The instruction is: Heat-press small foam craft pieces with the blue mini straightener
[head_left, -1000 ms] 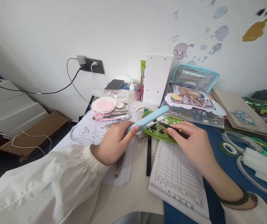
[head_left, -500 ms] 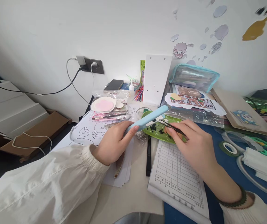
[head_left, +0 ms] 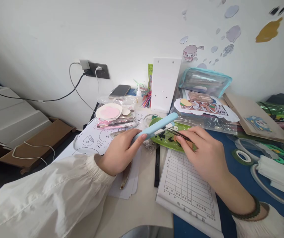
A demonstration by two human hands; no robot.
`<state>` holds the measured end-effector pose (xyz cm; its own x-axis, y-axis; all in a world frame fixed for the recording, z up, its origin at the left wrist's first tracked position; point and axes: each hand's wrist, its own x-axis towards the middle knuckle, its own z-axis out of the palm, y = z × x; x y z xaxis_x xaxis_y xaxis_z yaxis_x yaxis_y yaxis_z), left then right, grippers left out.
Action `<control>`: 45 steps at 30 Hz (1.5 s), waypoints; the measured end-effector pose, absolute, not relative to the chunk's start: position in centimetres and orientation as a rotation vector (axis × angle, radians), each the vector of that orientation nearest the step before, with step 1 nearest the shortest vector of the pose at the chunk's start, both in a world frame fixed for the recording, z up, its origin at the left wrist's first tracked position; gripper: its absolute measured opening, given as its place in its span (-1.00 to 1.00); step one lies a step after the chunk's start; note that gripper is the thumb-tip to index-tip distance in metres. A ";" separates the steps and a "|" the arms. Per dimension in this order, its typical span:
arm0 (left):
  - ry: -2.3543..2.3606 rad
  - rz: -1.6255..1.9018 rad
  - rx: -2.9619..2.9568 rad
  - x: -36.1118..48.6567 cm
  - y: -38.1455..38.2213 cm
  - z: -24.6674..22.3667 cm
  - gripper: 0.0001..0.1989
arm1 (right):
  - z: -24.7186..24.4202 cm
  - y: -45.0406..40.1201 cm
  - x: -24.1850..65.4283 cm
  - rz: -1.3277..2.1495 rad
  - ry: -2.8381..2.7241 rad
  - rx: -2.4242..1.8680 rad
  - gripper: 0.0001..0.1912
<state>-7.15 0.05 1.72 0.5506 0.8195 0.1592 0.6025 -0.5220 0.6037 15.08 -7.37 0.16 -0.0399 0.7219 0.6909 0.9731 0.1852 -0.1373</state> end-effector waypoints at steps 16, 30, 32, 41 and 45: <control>1.050 0.573 2.350 -7.0 -0.4 1.4 -0.61 | 1.9 -7.0 16.3 1.151 -1.085 -1.421 -0.52; 0.977 0.534 2.316 -6.9 -0.8 1.5 -0.64 | 2.2 -7.3 16.9 1.220 -0.869 -1.464 -0.46; 0.971 0.540 2.308 -6.9 -0.8 1.6 -0.65 | 2.0 -7.2 17.0 1.232 -0.825 -1.448 -0.52; 0.964 0.534 2.296 -7.1 -0.6 2.1 -0.66 | 1.9 -7.2 16.9 1.152 -0.826 -1.289 -0.66; 0.897 0.667 2.387 -7.4 -0.3 1.9 -0.69 | 1.6 -7.3 17.5 1.053 -1.020 -1.178 -0.74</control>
